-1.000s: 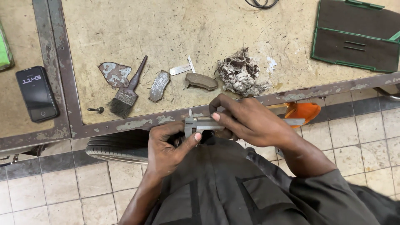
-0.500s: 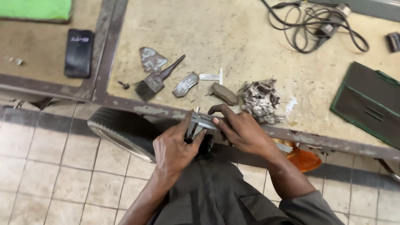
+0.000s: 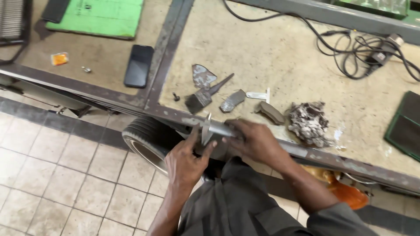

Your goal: Measure the thickness of brake pads with a vernier caliper and install them onto the car's brake assembly.

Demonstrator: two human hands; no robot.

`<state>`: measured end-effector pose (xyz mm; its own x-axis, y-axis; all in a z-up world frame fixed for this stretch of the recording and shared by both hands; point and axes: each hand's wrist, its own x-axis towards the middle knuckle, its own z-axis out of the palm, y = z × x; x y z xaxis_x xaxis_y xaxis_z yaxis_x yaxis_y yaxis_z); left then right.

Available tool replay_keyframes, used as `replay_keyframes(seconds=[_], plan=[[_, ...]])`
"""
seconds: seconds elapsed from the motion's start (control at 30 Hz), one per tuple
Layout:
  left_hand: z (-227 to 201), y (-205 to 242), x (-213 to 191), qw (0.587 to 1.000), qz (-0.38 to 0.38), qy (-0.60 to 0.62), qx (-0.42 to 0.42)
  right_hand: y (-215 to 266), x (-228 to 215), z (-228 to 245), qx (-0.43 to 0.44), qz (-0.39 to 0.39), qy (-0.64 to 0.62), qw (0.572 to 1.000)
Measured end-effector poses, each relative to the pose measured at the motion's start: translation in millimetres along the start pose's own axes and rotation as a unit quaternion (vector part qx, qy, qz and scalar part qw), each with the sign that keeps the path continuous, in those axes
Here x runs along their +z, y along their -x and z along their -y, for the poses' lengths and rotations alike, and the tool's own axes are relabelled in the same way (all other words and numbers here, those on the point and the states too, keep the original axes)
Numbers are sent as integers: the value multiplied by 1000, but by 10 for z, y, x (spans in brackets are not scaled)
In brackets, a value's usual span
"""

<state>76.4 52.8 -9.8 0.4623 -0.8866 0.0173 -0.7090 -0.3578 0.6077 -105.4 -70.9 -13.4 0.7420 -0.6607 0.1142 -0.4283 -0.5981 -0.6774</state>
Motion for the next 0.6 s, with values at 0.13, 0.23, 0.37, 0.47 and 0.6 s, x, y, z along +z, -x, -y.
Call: replay_keyframes(seconds=[0.13, 0.23, 0.37, 0.47, 0.6], plan=[[323, 160, -148, 992, -79, 74, 59, -827, -92, -340, -59, -53, 97, 992], [427, 233, -182, 991, -48, 112, -48, -1892, -176, -722, -94, -111, 194, 970], [606, 361, -37, 976, -20, 63, -207, -3391, 142, -1372, -164, -116, 206, 958], [903, 558, 149, 951, -77, 65, -293, -4142, 474, -1781, -156, -108, 219, 957], [1288, 989, 437, 915, -131, 73, -374, -4568, 754, -2124, -137, -96, 219, 961]])
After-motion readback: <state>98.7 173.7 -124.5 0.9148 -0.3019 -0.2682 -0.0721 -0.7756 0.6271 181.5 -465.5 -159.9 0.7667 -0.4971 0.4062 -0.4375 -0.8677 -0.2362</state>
